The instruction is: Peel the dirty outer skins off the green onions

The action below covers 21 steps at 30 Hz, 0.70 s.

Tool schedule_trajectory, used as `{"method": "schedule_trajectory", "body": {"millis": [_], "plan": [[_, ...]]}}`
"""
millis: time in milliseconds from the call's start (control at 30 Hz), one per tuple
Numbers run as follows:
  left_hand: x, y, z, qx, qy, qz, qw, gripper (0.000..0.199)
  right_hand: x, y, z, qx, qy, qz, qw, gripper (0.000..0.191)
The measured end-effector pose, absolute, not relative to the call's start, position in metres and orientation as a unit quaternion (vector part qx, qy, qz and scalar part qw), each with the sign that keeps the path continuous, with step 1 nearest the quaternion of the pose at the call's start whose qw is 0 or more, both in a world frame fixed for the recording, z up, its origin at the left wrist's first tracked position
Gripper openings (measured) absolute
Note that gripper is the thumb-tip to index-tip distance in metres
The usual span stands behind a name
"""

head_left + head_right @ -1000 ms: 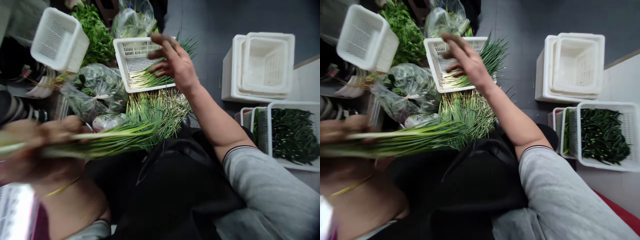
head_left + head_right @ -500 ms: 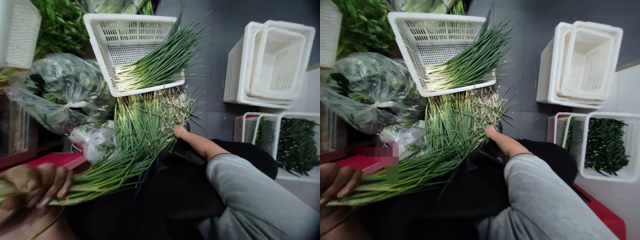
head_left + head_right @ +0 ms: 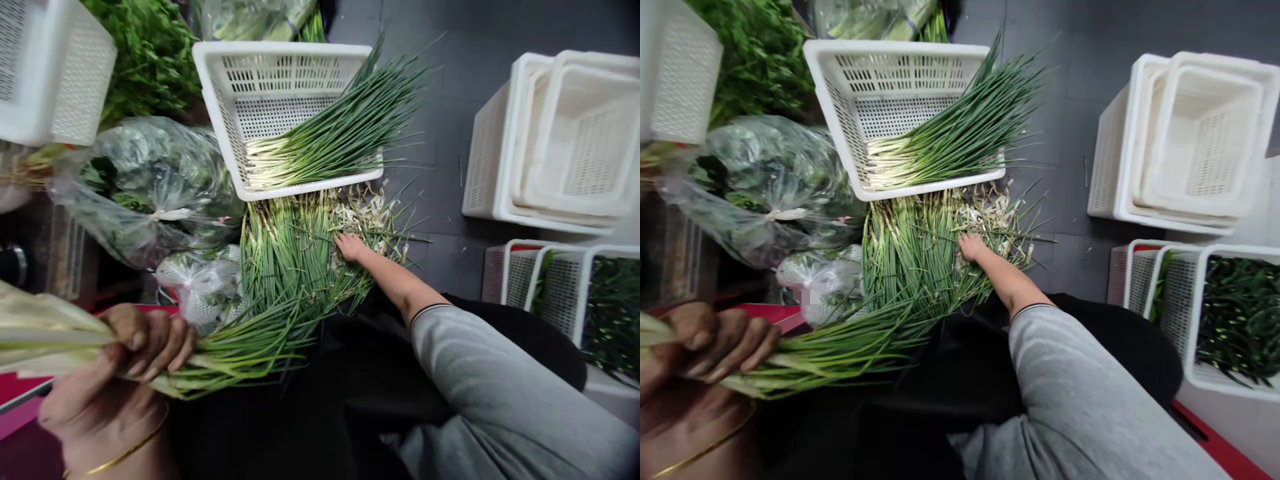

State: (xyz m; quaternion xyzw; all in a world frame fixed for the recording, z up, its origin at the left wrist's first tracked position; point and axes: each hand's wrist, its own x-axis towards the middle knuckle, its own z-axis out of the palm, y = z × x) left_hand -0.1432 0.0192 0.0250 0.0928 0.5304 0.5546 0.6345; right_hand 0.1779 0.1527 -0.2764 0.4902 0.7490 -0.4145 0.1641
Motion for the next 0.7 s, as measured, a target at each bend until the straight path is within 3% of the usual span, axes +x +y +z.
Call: {"method": "schedule_trajectory", "body": {"millis": [133, 300, 400, 533, 600, 700], "plan": [[-0.141, 0.031, 0.035, 0.159, 0.555, 0.599, 0.555, 0.042, 0.199, 0.129, -0.254, 0.529, 0.725, -0.411, 0.159, 0.023], [-0.143, 0.031, 0.034, 0.110, 0.521, 0.687, 0.494, 0.038, 0.185, 0.155, -0.218, 0.486, 0.749, -0.451, -0.016, 0.019], [-0.145, 0.038, 0.022, 0.119, 0.548, 0.641, 0.523, 0.034, 0.130, 0.209, -0.171, 0.436, 0.778, -0.437, -0.115, 0.028], [-0.129, 0.044, 0.007, 0.142, 0.590, 0.574, 0.550, 0.036, 0.051, 0.228, -0.038, 0.278, 0.815, -0.416, -0.293, 0.061], [-0.116, 0.045, 0.005, 0.165, 0.589, 0.563, 0.555, 0.036, 0.015, 0.212, 0.024, 0.161, 0.855, -0.402, -0.286, 0.064], [-0.102, 0.044, 0.007, 0.196, 0.561, 0.564, 0.573, 0.034, -0.027, 0.184, 0.073, 0.058, 0.921, -0.364, -0.126, 0.066]]}}
